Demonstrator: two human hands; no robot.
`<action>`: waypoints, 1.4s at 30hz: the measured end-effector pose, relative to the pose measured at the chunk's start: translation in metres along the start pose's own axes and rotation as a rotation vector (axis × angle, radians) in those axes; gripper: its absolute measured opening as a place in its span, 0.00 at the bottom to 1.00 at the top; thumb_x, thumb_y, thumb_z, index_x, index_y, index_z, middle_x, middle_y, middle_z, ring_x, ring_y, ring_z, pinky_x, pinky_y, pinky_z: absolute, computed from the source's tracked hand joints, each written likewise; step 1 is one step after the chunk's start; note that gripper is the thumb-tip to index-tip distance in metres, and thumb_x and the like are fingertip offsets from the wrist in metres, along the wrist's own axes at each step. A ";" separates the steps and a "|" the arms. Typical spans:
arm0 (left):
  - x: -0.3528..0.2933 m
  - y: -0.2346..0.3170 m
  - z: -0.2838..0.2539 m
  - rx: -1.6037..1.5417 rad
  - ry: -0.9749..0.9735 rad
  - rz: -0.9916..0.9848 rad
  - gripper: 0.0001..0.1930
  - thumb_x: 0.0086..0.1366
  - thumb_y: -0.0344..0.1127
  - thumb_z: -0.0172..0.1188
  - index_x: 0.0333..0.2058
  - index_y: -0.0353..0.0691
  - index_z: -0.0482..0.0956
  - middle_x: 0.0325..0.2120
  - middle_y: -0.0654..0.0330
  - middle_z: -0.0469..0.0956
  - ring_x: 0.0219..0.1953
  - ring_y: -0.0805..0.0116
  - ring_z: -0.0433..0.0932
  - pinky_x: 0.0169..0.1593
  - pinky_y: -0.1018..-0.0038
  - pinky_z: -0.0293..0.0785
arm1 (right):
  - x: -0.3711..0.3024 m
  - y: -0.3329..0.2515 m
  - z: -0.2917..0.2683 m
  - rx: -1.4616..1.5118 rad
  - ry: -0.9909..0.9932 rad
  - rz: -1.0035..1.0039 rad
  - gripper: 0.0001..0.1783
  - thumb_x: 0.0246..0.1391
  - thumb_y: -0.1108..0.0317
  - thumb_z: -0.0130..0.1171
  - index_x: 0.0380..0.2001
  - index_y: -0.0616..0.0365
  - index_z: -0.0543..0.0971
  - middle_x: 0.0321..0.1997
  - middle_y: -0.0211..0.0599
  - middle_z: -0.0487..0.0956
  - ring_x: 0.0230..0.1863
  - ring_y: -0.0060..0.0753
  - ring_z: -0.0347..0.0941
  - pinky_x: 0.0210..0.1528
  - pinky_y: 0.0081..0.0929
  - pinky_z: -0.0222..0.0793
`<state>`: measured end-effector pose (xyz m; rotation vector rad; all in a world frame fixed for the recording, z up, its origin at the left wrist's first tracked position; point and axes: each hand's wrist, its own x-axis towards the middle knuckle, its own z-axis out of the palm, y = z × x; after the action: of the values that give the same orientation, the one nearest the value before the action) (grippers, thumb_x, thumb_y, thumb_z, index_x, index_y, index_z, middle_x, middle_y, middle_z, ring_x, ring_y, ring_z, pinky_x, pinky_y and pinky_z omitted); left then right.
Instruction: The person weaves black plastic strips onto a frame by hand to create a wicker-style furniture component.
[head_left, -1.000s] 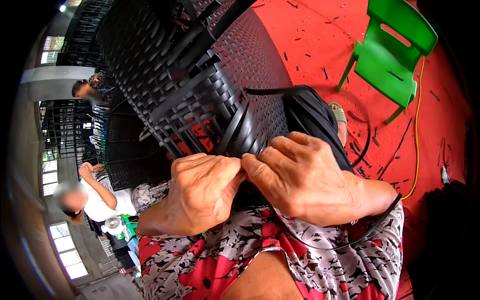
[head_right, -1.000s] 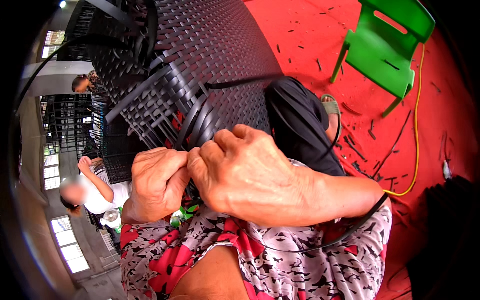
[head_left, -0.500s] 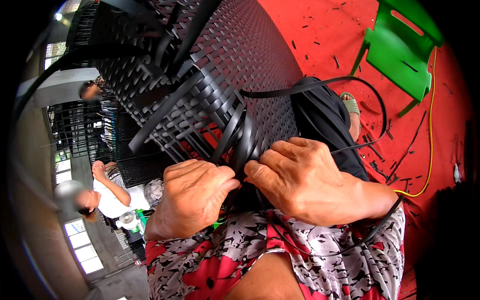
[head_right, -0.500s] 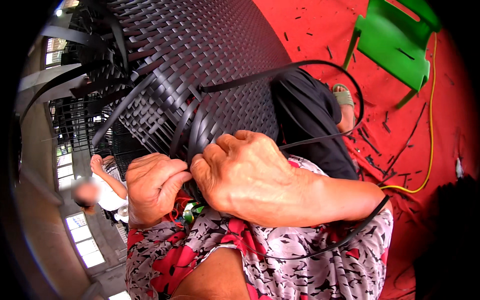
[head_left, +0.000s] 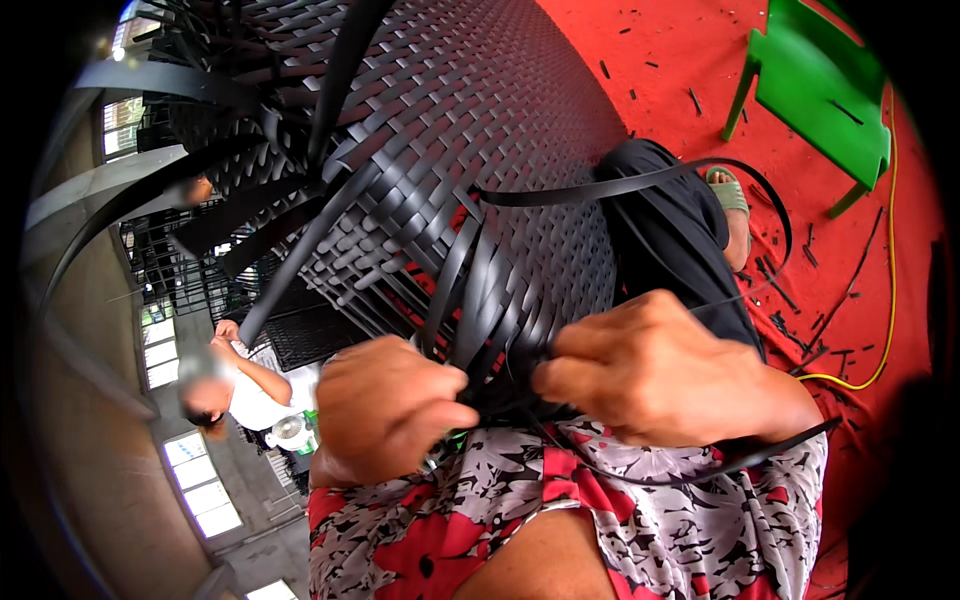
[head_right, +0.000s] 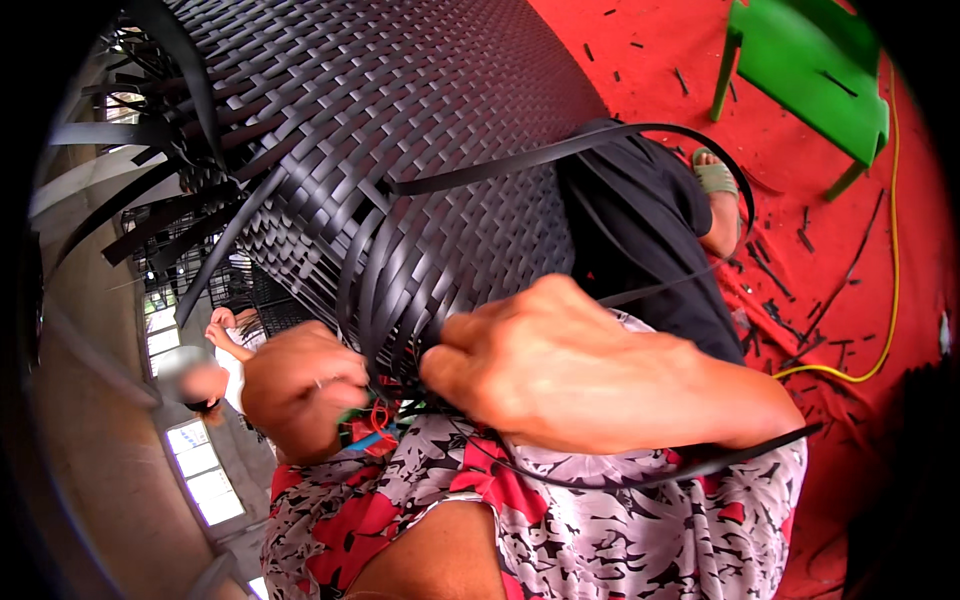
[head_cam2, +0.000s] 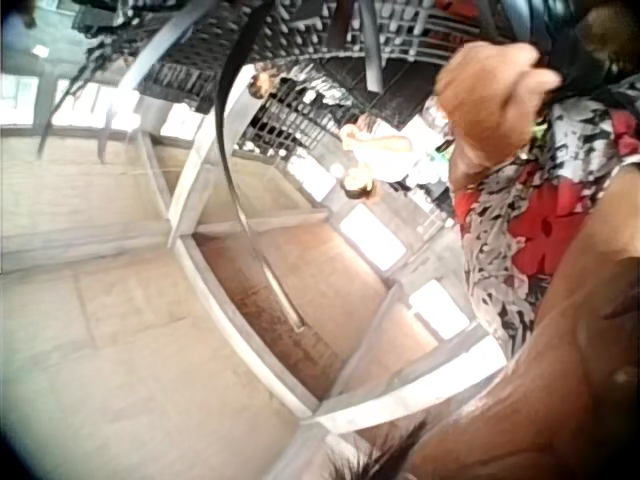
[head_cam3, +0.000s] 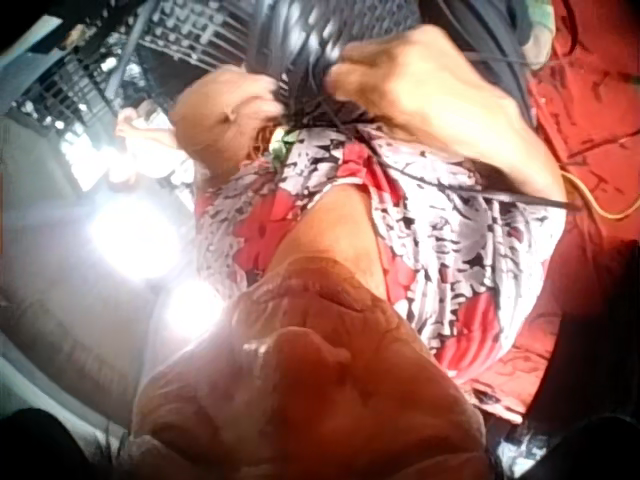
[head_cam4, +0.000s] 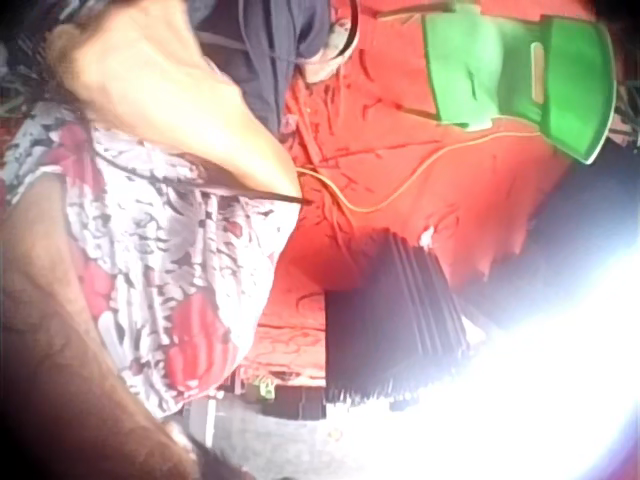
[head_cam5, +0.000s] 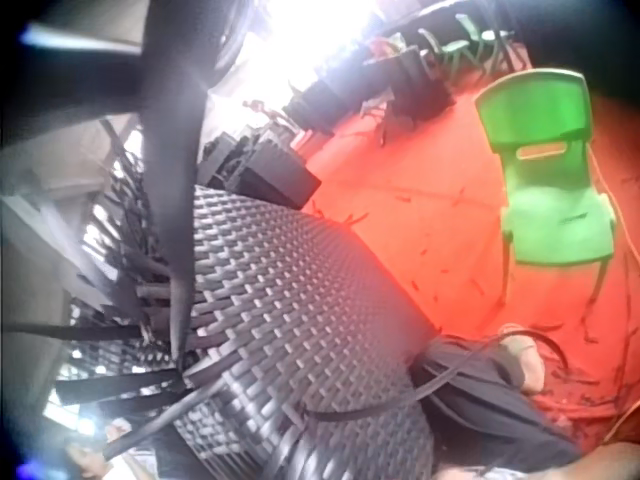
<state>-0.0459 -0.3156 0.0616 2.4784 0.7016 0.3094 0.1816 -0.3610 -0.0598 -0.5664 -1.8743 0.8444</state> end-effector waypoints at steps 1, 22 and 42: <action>-0.009 -0.002 0.008 -0.002 0.306 0.036 0.13 0.57 0.33 0.68 0.35 0.28 0.79 0.24 0.56 0.79 0.20 0.65 0.74 0.25 0.71 0.68 | -0.003 0.006 -0.008 0.032 0.051 -0.013 0.14 0.36 0.74 0.59 0.32 0.65 0.75 0.24 0.41 0.74 0.24 0.41 0.74 0.22 0.36 0.68; 0.003 -0.026 0.042 0.450 0.674 -0.105 0.20 0.46 0.31 0.76 0.38 0.38 0.79 0.45 0.51 0.68 0.46 0.58 0.67 0.46 0.69 0.66 | 0.039 0.054 -0.004 0.015 0.357 0.066 0.07 0.47 0.74 0.59 0.32 0.62 0.78 0.27 0.47 0.78 0.30 0.52 0.76 0.31 0.39 0.70; -0.009 -0.025 0.074 0.631 0.544 0.009 0.14 0.65 0.39 0.59 0.44 0.38 0.82 0.54 0.39 0.63 0.54 0.44 0.62 0.57 0.51 0.62 | 0.041 0.064 -0.008 0.387 0.303 0.156 0.09 0.54 0.72 0.61 0.36 0.67 0.81 0.26 0.39 0.81 0.28 0.25 0.76 0.33 0.25 0.72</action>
<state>-0.0377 -0.3350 -0.0140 3.0141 1.1480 0.9073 0.1728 -0.2887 -0.0822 -0.5651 -1.3613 1.1237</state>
